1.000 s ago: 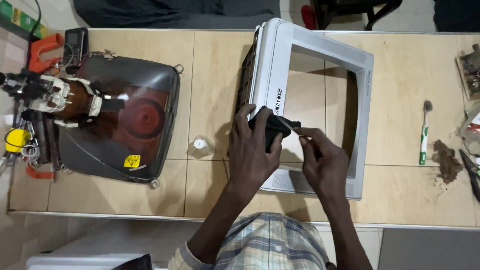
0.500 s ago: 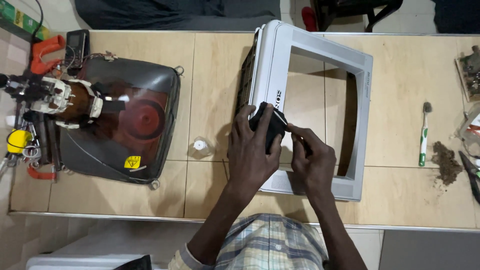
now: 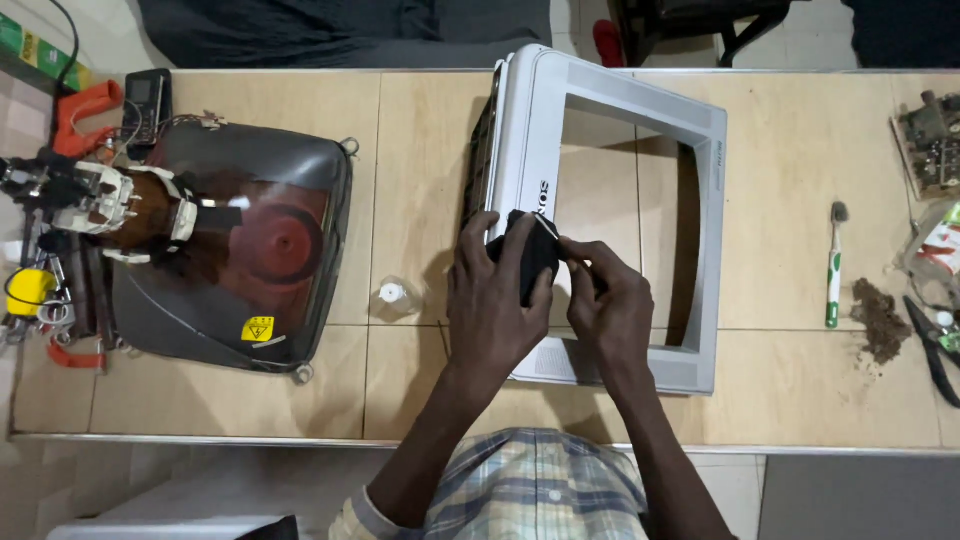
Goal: The person wipes the exterior and interior surfaces of a white CRT monitor casing using a black cloth. They rotate the casing to clean multiple sides, including the front bezel, back panel, and ventilation grilles, while working at a cluttered workbench.
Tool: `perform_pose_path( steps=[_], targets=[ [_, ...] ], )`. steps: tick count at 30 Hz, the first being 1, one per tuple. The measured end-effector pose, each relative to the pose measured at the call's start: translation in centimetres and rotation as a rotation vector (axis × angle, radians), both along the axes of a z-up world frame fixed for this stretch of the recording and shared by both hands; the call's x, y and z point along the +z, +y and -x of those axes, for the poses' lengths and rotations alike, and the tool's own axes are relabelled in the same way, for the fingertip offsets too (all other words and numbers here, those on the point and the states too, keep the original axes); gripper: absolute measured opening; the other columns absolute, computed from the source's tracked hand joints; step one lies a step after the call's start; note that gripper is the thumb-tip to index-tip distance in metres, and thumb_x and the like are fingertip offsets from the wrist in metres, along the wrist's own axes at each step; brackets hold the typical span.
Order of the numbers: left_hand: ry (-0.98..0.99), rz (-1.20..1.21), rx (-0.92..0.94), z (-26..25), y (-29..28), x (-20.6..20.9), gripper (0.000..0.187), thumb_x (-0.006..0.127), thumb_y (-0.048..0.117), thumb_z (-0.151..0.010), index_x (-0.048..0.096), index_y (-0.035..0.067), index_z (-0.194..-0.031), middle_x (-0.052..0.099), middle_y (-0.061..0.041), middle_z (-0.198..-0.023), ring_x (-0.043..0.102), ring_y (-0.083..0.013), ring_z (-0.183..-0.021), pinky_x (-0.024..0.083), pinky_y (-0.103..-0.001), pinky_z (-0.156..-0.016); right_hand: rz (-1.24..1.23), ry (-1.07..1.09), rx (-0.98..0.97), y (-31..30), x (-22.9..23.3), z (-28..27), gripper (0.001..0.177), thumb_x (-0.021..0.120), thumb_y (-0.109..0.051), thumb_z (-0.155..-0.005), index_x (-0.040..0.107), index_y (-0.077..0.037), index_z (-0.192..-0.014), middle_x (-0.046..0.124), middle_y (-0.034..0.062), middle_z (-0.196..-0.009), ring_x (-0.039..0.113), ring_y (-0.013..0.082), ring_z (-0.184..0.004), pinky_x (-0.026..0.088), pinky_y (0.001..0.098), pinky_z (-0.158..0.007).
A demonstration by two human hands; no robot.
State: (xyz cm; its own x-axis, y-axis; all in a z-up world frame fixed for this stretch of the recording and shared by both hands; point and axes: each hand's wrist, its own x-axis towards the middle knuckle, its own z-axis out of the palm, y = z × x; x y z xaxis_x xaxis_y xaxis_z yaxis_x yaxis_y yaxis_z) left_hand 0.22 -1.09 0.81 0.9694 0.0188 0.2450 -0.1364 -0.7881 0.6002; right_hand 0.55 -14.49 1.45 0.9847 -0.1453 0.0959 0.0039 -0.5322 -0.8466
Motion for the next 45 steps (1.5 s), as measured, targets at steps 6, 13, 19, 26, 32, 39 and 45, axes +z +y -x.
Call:
perform_pose_path(
  steps=[6,13,19,26,32,39,45],
  targets=[
    [0.035,0.030,-0.016,-0.2,0.1,0.4,0.064,0.070,0.025,-0.089,0.050,0.017,-0.150,0.036,-0.021,-0.144,0.045,-0.0502,-0.134,0.049,-0.063,-0.094,-0.026,0.048,0.009,-0.1,0.3,-0.2,0.032,0.063,-0.005,-0.097,0.081,-0.028,-0.109,0.062,0.0057,-0.052,0.052,0.0165,-0.047,0.047,0.0341,-0.059],
    [-0.004,-0.015,0.013,-0.9,-0.2,0.4,0.066,0.072,0.028,-0.086,0.053,0.015,-0.148,0.041,-0.022,-0.142,0.049,-0.0505,-0.130,0.051,-0.062,-0.091,0.038,0.098,-0.015,-0.9,-0.7,-0.5,0.024,0.061,-0.008,-0.097,0.079,-0.023,-0.104,0.062,0.0109,-0.058,0.059,0.0251,-0.054,0.050,0.0417,-0.064],
    [-0.021,0.002,0.006,-0.6,-0.3,0.3,0.061,0.066,0.029,-0.089,0.055,0.015,-0.147,0.042,-0.022,-0.141,0.050,-0.0503,-0.129,0.051,-0.060,-0.090,0.080,-0.017,-0.015,-0.3,-1.2,-2.3,0.027,0.061,-0.009,-0.099,0.077,-0.027,-0.114,0.072,0.0137,-0.075,0.071,0.0405,-0.071,0.053,0.0541,-0.071],
    [0.009,0.026,0.008,-0.4,-0.3,0.5,0.065,0.067,0.025,-0.086,0.054,0.014,-0.149,0.039,-0.021,-0.143,0.050,-0.0507,-0.128,0.051,-0.061,-0.091,0.320,0.076,0.008,0.3,-1.2,-0.7,0.026,0.060,-0.010,-0.095,0.072,-0.025,-0.112,0.069,0.0174,-0.062,0.071,0.0470,-0.065,0.056,0.0607,-0.070],
    [-0.074,-0.032,0.034,-0.6,-0.1,-0.7,0.068,0.070,0.027,-0.083,0.055,0.014,-0.147,0.043,-0.020,-0.140,0.054,-0.0480,-0.126,0.054,-0.059,-0.089,0.337,0.055,0.015,-0.2,-2.6,-1.7,0.020,0.058,-0.015,-0.095,0.065,-0.024,-0.111,0.065,0.0196,-0.064,0.070,0.0521,-0.075,0.054,0.0660,-0.073],
    [-0.027,0.011,0.005,-0.2,-0.4,0.0,0.070,0.070,0.024,-0.080,0.055,0.015,-0.148,0.041,-0.022,-0.143,0.049,-0.0521,-0.131,0.051,-0.061,-0.092,0.193,-0.032,-0.023,-0.9,-1.9,-3.9,0.021,0.057,-0.014,-0.101,0.074,-0.023,-0.111,0.050,0.0177,-0.048,0.060,0.0454,-0.054,0.048,0.0577,-0.062],
    [0.006,0.011,0.027,-0.4,-0.2,0.1,0.066,0.071,0.025,-0.082,0.058,0.015,-0.145,0.039,-0.021,-0.145,0.048,-0.0497,-0.133,0.050,-0.060,-0.094,-0.127,-0.058,0.015,-1.2,-1.1,-2.8,0.025,0.060,-0.011,-0.101,0.078,-0.022,-0.113,0.047,0.0023,-0.042,0.045,0.0137,-0.044,0.043,0.0295,-0.053]
  ],
)
